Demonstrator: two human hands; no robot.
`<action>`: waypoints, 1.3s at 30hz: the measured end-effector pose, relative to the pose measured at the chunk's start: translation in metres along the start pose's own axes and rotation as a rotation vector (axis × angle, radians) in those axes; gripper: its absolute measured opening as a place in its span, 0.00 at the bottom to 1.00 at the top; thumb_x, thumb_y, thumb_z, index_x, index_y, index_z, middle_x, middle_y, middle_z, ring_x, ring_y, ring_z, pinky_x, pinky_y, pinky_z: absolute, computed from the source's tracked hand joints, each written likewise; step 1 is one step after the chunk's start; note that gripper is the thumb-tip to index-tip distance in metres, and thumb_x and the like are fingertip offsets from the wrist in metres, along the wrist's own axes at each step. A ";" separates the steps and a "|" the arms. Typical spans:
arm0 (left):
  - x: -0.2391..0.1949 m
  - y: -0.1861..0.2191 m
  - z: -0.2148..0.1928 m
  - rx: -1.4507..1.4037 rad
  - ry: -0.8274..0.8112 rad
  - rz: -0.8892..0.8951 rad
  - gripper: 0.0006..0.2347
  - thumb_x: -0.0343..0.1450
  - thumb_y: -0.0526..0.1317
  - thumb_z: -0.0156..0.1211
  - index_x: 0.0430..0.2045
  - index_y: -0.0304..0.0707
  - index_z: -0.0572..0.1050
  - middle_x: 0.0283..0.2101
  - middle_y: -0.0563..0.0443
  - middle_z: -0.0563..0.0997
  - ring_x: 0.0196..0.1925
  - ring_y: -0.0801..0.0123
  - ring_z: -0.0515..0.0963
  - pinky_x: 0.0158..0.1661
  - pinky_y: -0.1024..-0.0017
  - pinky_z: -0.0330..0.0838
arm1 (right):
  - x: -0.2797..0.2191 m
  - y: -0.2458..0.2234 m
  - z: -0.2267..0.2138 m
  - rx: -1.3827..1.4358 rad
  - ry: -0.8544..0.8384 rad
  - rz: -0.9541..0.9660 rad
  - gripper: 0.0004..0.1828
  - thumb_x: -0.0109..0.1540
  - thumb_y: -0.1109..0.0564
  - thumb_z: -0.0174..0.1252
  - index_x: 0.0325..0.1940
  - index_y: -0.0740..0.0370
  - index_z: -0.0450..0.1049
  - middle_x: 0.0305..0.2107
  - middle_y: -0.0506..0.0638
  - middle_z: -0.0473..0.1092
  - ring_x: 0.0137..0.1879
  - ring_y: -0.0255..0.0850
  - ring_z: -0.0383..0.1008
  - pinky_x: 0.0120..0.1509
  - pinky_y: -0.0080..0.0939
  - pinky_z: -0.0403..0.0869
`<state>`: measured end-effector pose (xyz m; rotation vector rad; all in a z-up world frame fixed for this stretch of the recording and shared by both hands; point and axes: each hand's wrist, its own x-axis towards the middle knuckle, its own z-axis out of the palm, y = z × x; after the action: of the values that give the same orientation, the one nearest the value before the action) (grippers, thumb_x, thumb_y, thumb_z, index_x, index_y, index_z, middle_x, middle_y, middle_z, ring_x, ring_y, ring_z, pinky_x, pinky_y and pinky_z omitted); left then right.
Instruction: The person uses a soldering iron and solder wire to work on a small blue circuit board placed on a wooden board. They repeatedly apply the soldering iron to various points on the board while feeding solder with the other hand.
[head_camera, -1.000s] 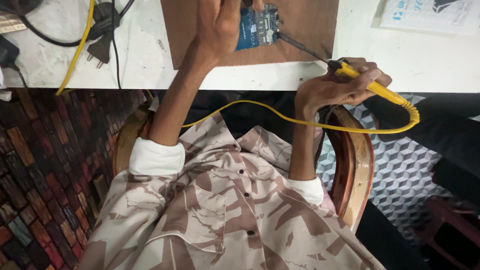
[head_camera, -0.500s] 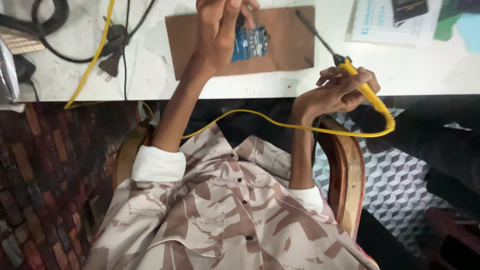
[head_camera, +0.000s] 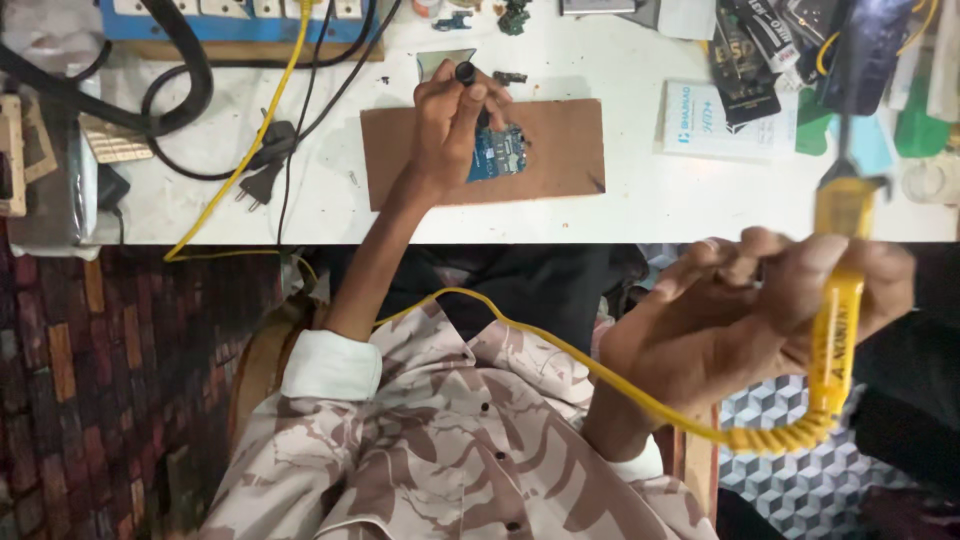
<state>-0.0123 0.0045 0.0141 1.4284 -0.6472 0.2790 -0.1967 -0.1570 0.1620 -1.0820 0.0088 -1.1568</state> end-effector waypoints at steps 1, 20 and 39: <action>-0.002 0.001 -0.001 -0.023 0.000 -0.027 0.22 0.83 0.48 0.43 0.31 0.24 0.74 0.34 0.41 0.80 0.30 0.66 0.81 0.37 0.68 0.75 | -0.006 -0.008 0.003 0.035 -0.013 0.059 0.24 0.72 0.51 0.56 0.69 0.60 0.59 0.42 0.65 0.73 0.43 0.45 0.80 0.26 0.37 0.71; 0.001 0.012 -0.006 0.081 -0.010 0.031 0.25 0.84 0.53 0.41 0.32 0.25 0.75 0.27 0.44 0.82 0.31 0.65 0.84 0.35 0.70 0.74 | -0.007 -0.079 0.010 0.368 -0.393 0.099 0.21 0.72 0.44 0.53 0.53 0.65 0.60 0.33 0.65 0.72 0.40 0.48 0.83 0.24 0.38 0.71; 0.001 0.015 -0.003 0.062 0.012 -0.018 0.22 0.83 0.48 0.44 0.28 0.27 0.75 0.31 0.42 0.80 0.33 0.64 0.80 0.38 0.68 0.74 | 0.038 0.083 -0.012 -0.160 -0.281 0.336 0.30 0.75 0.35 0.41 0.41 0.67 0.63 0.21 0.60 0.68 0.28 0.53 0.80 0.22 0.40 0.67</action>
<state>-0.0192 0.0097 0.0269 1.4900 -0.6204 0.2948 -0.1250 -0.1939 0.1172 -1.3218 0.0620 -0.7056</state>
